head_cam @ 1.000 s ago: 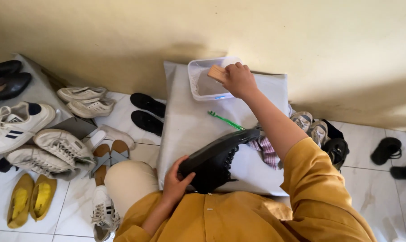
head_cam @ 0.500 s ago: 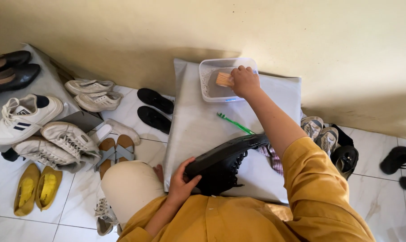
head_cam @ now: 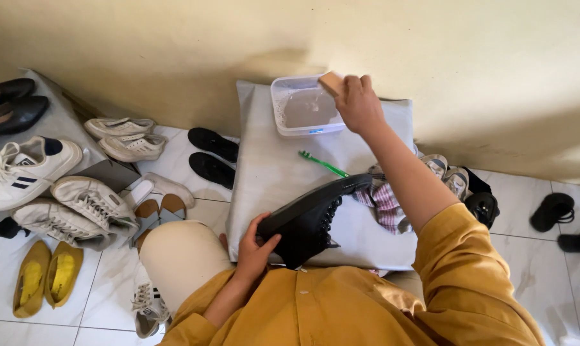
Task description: The person cleans a black shoe using a brush and a cloth. They dip the brush into a container of soapy water and scrub the shoe, then wipe it with the cloth. The person repeats this process, focusing on different parts of the shoe.
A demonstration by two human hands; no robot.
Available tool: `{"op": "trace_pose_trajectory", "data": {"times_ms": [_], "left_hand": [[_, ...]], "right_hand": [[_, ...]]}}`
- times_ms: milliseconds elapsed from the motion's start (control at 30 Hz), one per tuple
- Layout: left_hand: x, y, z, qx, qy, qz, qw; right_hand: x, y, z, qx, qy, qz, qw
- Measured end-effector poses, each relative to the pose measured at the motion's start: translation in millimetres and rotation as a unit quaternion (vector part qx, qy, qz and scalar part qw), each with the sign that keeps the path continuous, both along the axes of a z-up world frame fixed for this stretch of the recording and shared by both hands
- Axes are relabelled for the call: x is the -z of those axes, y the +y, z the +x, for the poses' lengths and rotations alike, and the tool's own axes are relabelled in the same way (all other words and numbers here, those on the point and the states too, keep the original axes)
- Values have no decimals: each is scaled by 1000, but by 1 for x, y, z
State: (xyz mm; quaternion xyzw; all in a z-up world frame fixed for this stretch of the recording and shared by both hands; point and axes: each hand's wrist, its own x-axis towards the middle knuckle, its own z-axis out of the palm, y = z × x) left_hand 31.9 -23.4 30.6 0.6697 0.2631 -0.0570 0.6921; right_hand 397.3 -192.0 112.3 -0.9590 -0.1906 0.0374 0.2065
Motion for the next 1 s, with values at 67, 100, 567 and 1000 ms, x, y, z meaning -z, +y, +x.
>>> {"op": "trace_pose_trajectory", "data": {"times_ms": [67,100,567,1000], "left_hand": [[-6,-3,0,-7,7,0,1000],[-5,-4,0,-6,7,0,1000],[-24,-10,-1,-42,7,-6,999],[-11,-16,6,-14,-18,36,999]], "right_hand": [[-13,1,-28,-6,-137,-50,989],[-6,-6,-30,-5,-137,-50,989],[38,-110,-144,229,200,654,693],[103,-90,-236,-68,-160,69,982]]}}
